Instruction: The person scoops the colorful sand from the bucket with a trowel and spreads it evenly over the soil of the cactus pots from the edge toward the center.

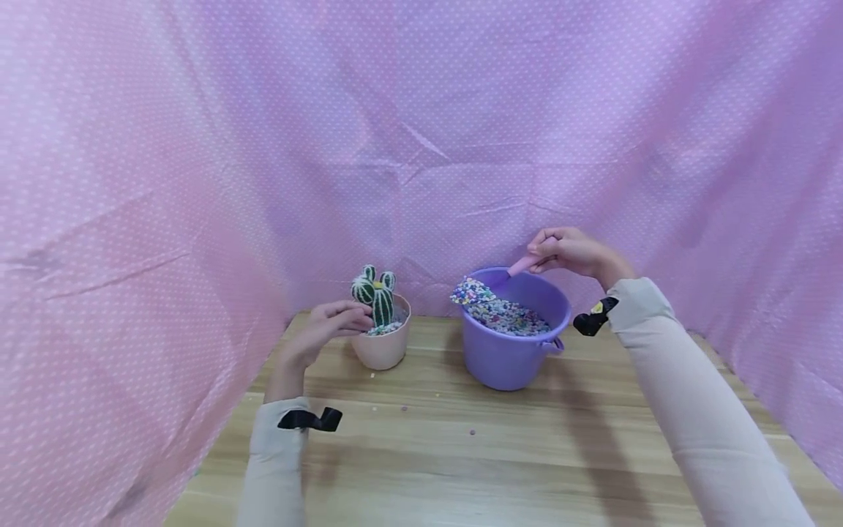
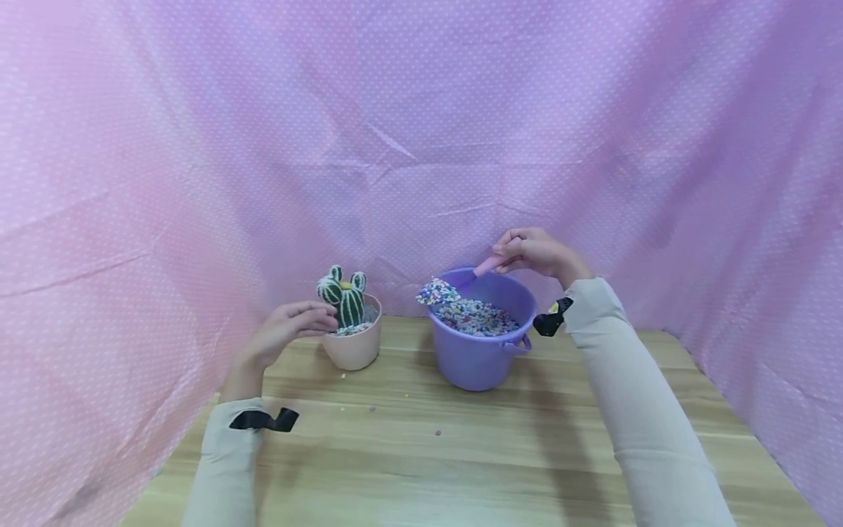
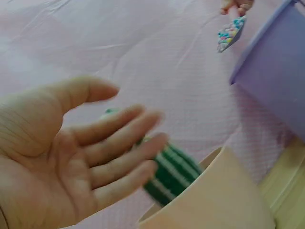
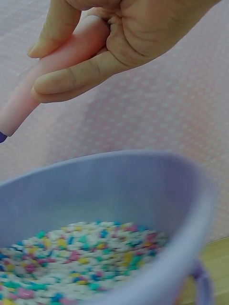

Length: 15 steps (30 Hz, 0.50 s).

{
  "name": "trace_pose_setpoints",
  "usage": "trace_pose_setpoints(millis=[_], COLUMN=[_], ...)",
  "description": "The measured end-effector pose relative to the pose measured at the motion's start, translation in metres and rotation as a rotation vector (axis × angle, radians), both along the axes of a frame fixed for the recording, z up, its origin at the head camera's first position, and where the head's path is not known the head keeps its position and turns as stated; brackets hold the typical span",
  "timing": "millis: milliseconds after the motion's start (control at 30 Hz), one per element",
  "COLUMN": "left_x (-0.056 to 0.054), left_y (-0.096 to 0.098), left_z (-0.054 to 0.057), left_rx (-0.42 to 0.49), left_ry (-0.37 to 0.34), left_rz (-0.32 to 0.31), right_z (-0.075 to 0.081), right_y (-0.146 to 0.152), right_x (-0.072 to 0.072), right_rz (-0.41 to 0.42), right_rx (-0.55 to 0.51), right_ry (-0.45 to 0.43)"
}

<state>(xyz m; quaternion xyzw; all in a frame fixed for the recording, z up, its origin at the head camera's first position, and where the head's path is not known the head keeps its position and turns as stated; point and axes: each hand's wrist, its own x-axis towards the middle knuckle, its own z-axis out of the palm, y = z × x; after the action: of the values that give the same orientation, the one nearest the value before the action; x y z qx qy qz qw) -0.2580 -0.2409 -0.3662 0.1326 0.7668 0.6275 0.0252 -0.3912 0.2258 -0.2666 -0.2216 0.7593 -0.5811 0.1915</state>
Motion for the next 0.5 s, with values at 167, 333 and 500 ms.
trace_pose_setpoints(millis=[167, 333, 500], left_x=[-0.001, -0.011, -0.018], left_y=[-0.002, 0.006, 0.01], left_z=[-0.007, -0.033, -0.057], left_rx=[0.06, 0.024, 0.063], left_ry=[-0.047, -0.074, -0.091], left_rz=[0.413, 0.507, 0.455], right_z=[-0.007, -0.018, -0.028], right_y=[-0.025, -0.052, -0.078], right_x=[-0.007, -0.013, -0.015], right_rz=[0.003, -0.002, 0.003], right_rx=[-0.04, -0.079, -0.103], right_ry=[-0.025, -0.045, -0.057])
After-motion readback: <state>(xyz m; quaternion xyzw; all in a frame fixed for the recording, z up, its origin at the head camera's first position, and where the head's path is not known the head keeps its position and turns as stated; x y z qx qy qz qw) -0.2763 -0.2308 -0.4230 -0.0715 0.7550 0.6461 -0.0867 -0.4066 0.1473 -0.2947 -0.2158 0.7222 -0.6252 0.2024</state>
